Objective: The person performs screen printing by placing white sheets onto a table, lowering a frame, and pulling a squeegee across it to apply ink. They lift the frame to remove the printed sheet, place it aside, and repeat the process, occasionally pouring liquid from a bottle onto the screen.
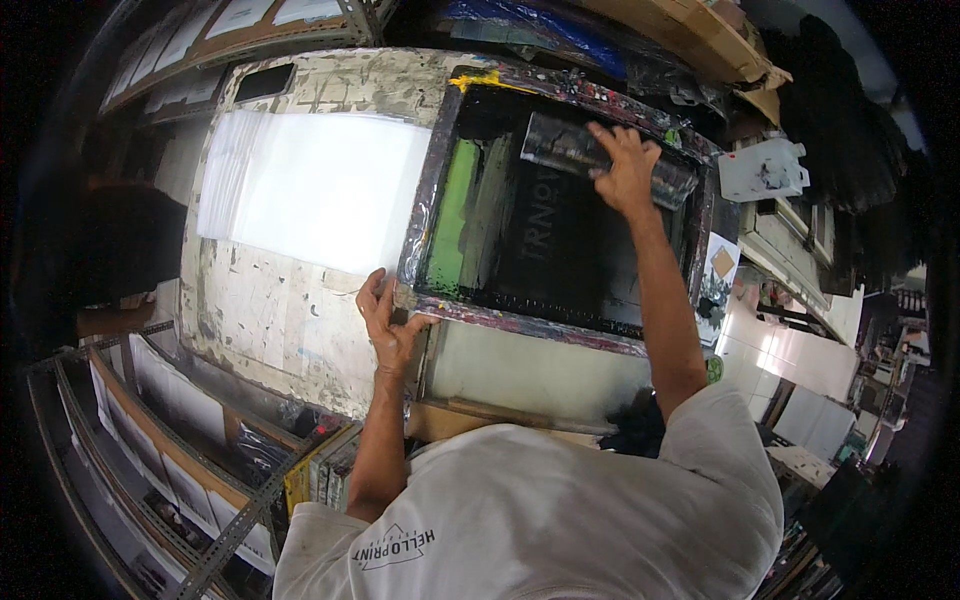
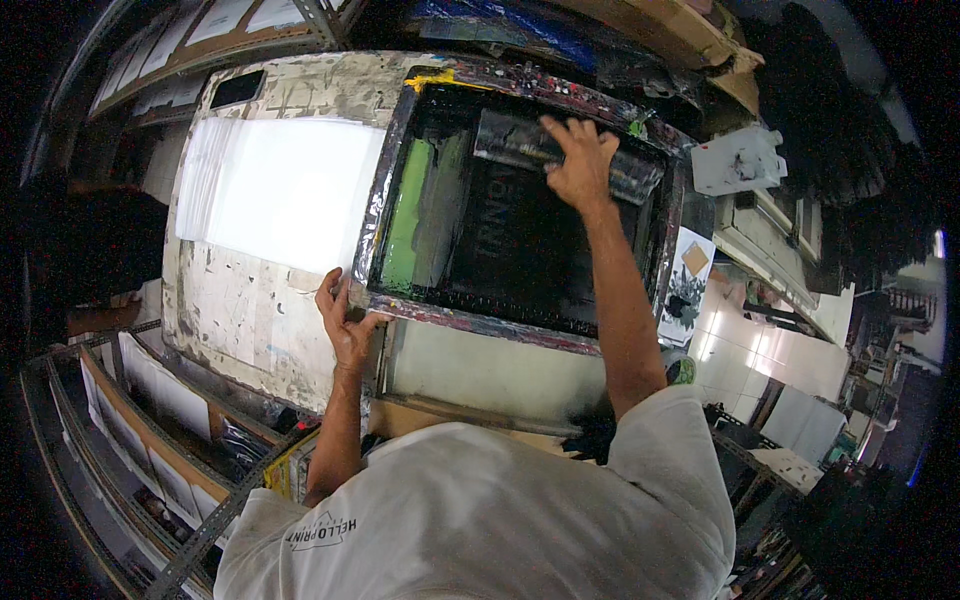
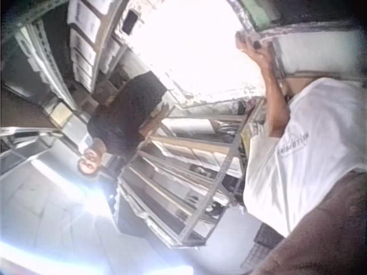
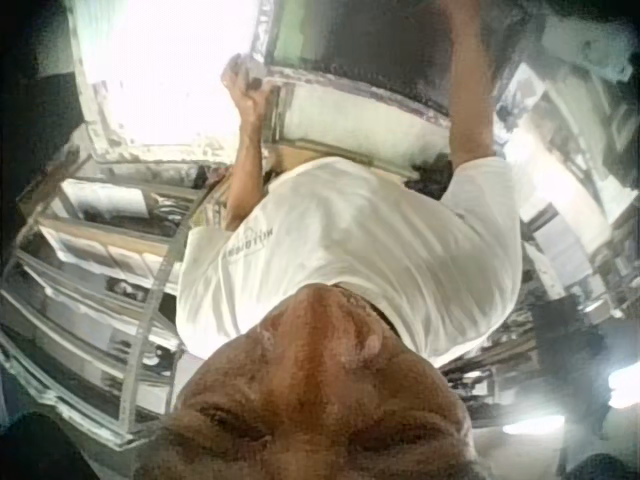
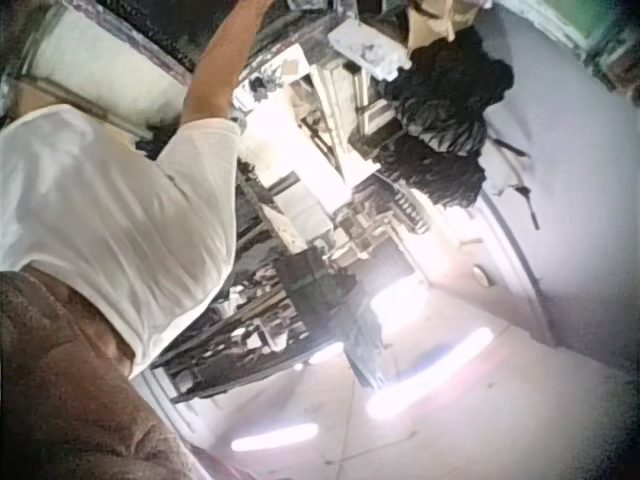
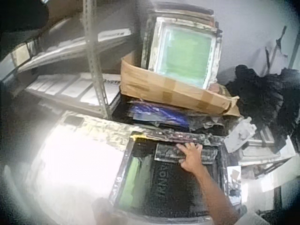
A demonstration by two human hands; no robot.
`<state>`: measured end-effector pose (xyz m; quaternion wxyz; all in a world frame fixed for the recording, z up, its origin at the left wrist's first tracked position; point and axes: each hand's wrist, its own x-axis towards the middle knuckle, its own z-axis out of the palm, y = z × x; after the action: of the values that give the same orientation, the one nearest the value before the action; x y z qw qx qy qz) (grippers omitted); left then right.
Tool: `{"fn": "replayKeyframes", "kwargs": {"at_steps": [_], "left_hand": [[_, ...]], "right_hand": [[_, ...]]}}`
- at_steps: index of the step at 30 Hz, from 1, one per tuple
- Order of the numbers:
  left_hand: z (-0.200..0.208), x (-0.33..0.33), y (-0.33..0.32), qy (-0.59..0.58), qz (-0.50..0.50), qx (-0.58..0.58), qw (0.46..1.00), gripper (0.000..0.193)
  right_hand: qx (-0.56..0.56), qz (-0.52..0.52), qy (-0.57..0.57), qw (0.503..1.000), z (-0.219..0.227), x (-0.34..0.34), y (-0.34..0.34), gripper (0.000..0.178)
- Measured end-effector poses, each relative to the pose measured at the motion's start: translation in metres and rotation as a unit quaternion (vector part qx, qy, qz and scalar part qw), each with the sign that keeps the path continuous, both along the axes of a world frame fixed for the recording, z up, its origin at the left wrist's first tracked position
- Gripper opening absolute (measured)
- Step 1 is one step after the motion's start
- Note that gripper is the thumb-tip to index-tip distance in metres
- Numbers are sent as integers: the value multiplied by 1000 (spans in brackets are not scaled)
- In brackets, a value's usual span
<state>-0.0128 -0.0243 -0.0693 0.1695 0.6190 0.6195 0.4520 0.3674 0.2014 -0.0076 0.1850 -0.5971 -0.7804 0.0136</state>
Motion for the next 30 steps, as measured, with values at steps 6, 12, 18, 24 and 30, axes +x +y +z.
{"fn": "replayKeyframes", "kwargs": {"at_steps": [6,12,18,24,30], "left_hand": [[0,1,1,-14,4,8,1000,92],[2,1,-2,-9,22,-12,1000,90],[3,5,-5,-98,12,-65,993,84],[43,18,-3,-176,50,-36,983,81],[119,39,25,-210,55,38,975,72]], "right_hand": [[-54,-3,-7,999,6,19,66,76],[-34,56,78,995,26,29,71,65],[96,37,-22,994,4,12,-8,52],[-31,22,37,999,67,-31,-150,50],[24,39,21,999,143,-38,-214,62]]}}
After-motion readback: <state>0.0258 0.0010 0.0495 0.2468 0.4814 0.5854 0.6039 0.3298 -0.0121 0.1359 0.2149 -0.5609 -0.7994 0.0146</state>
